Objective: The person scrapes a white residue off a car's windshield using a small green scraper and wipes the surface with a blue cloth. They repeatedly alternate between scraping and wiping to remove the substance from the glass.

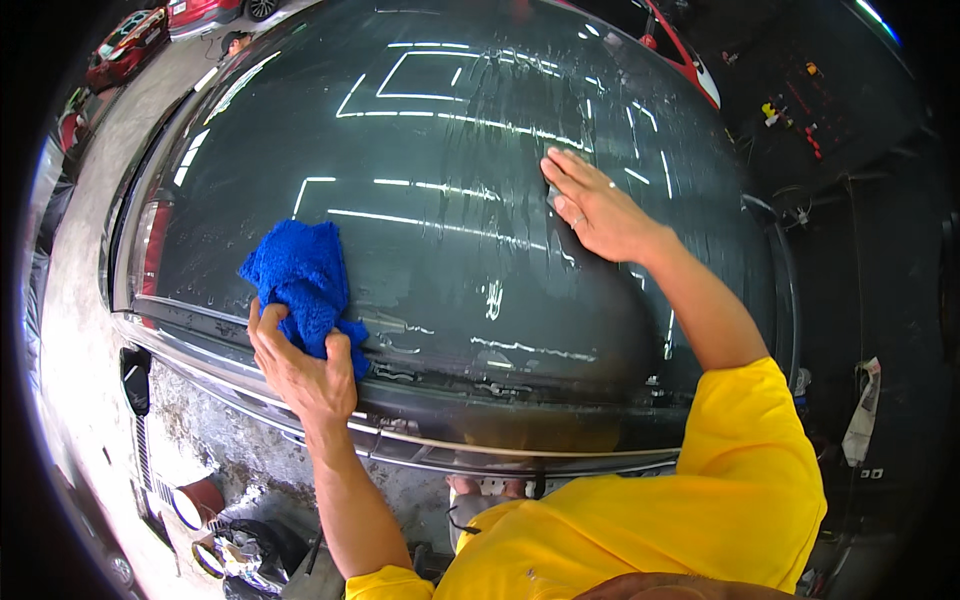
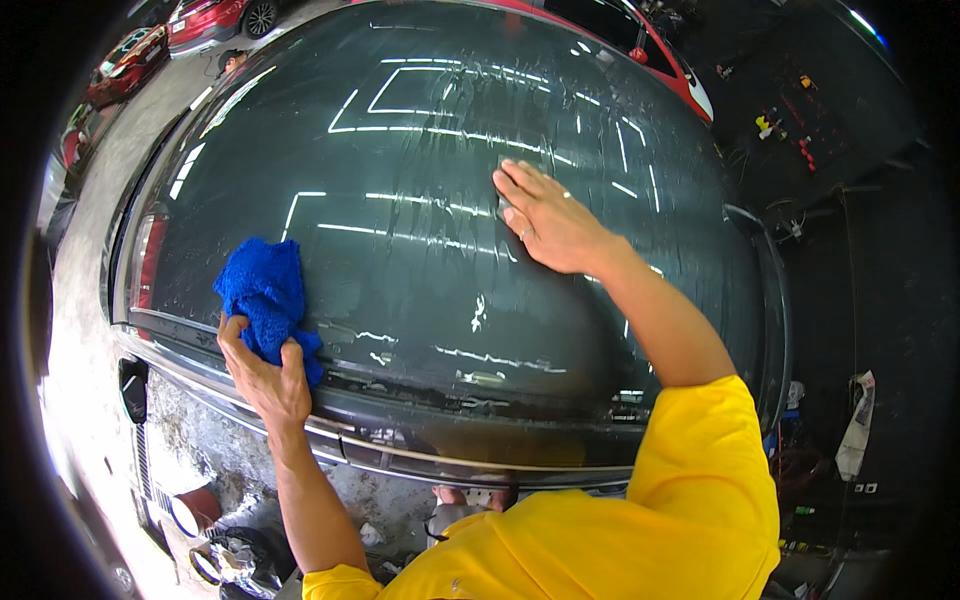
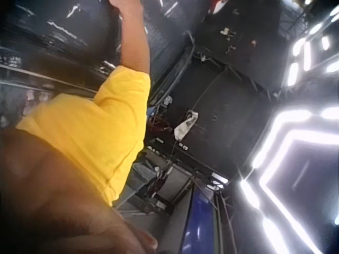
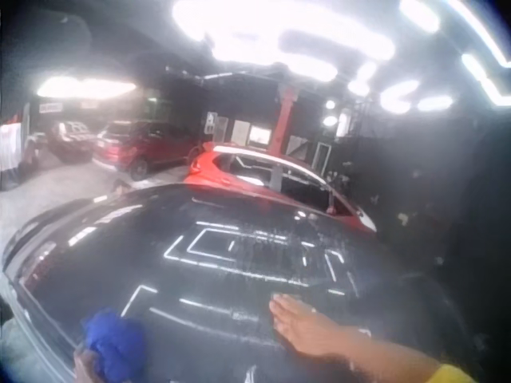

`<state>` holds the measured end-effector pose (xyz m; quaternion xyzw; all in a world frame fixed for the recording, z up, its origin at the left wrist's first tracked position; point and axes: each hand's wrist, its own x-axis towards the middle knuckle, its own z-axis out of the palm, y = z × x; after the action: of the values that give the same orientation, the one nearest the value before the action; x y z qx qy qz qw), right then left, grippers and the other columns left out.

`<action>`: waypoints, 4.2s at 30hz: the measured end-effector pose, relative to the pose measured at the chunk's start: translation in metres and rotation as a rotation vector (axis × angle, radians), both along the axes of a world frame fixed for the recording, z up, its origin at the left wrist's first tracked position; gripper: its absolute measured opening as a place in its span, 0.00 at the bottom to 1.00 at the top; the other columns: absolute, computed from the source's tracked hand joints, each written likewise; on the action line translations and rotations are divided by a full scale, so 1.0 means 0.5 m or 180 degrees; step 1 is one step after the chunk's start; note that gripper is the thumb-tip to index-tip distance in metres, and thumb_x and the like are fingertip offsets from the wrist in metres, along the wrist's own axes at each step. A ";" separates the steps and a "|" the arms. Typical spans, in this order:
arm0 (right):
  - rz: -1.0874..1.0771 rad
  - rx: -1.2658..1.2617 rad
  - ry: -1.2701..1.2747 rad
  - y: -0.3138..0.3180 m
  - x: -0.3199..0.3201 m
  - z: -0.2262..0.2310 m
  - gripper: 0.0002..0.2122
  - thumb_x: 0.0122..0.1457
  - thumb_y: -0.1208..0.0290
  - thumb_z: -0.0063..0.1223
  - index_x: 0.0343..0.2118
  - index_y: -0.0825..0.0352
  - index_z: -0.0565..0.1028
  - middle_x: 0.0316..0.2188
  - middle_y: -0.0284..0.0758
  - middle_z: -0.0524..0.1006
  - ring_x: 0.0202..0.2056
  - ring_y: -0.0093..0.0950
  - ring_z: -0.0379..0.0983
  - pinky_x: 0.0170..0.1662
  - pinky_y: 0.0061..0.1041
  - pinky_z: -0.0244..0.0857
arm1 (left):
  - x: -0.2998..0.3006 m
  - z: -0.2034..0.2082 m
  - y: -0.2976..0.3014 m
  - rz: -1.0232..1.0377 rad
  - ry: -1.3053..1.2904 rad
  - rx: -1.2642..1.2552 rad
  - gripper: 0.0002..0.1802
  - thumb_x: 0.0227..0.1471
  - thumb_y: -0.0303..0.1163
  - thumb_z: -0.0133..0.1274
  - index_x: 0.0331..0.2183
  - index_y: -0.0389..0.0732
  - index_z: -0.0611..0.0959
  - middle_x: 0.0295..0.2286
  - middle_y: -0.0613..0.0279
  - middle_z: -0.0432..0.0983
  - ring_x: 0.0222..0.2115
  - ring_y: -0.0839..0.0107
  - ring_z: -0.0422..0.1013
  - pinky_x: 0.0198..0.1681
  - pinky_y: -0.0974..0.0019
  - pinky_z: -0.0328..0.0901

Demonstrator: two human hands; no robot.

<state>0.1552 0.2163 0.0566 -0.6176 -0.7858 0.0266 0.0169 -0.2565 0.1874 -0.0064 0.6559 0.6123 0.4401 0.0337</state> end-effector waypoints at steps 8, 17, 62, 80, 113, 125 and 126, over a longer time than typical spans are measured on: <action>-0.1577 0.0234 -0.0080 0.363 0.256 -0.016 0.30 0.72 0.51 0.24 0.70 0.65 0.54 0.73 0.44 0.49 0.73 0.42 0.41 0.74 0.40 0.37 | 0.015 0.001 0.018 -0.0278 -0.0143 0.0034 0.33 0.38 0.32 0.55 0.51 0.40 0.68 0.54 0.37 0.65 0.53 0.39 0.64 0.59 0.42 0.56; -0.0381 -0.0205 -0.0082 -0.150 0.032 -0.004 0.31 0.72 0.53 0.31 0.72 0.66 0.48 0.74 0.44 0.42 0.74 0.40 0.34 0.74 0.41 0.32 | 0.004 0.001 0.002 -0.0047 0.0011 0.0077 0.30 0.44 0.30 0.54 0.51 0.41 0.68 0.54 0.38 0.66 0.55 0.37 0.64 0.61 0.45 0.55; -0.1381 0.0254 -0.0392 -0.087 0.377 -0.043 0.31 0.73 0.52 0.24 0.71 0.70 0.51 0.73 0.48 0.48 0.73 0.42 0.40 0.74 0.39 0.37 | -0.027 -0.064 0.011 -0.0274 -0.0266 -0.0068 0.32 0.52 0.33 0.49 0.58 0.39 0.65 0.48 0.44 0.67 0.44 0.53 0.65 0.55 0.53 0.59; -0.1027 -0.0011 0.0028 -0.504 0.200 -0.025 0.32 0.69 0.59 0.38 0.70 0.73 0.50 0.72 0.52 0.45 0.73 0.49 0.40 0.73 0.46 0.37 | -0.030 -0.050 0.011 -0.0184 -0.0142 -0.0348 0.33 0.54 0.39 0.48 0.58 0.37 0.64 0.51 0.38 0.66 0.49 0.43 0.65 0.57 0.47 0.57; -0.1072 0.0492 -0.0221 -0.328 0.277 -0.081 0.30 0.71 0.57 0.33 0.70 0.71 0.52 0.72 0.51 0.47 0.73 0.47 0.42 0.73 0.44 0.38 | -0.056 -0.075 0.036 -0.0294 0.0025 -0.0069 0.31 0.54 0.38 0.51 0.57 0.36 0.66 0.49 0.40 0.67 0.47 0.43 0.66 0.56 0.46 0.57; -0.1626 0.0418 -0.0093 -0.174 0.344 -0.071 0.30 0.72 0.52 0.25 0.70 0.69 0.51 0.72 0.51 0.46 0.72 0.49 0.41 0.72 0.49 0.38 | -0.030 -0.052 0.019 -0.0313 -0.0015 0.0131 0.31 0.52 0.38 0.52 0.56 0.37 0.67 0.49 0.38 0.68 0.49 0.40 0.66 0.57 0.46 0.58; -0.1948 0.0334 -0.0011 -0.101 0.382 -0.045 0.30 0.72 0.53 0.25 0.69 0.69 0.52 0.72 0.52 0.47 0.72 0.49 0.42 0.72 0.48 0.38 | -0.020 -0.051 0.024 -0.0303 0.0047 0.0165 0.31 0.52 0.37 0.52 0.56 0.37 0.67 0.49 0.38 0.69 0.49 0.40 0.66 0.56 0.46 0.58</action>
<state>0.3463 0.1658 0.0339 -0.8239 -0.5637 -0.0214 0.0547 -0.2665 0.1995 -0.0316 0.6882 0.5690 0.4489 0.0330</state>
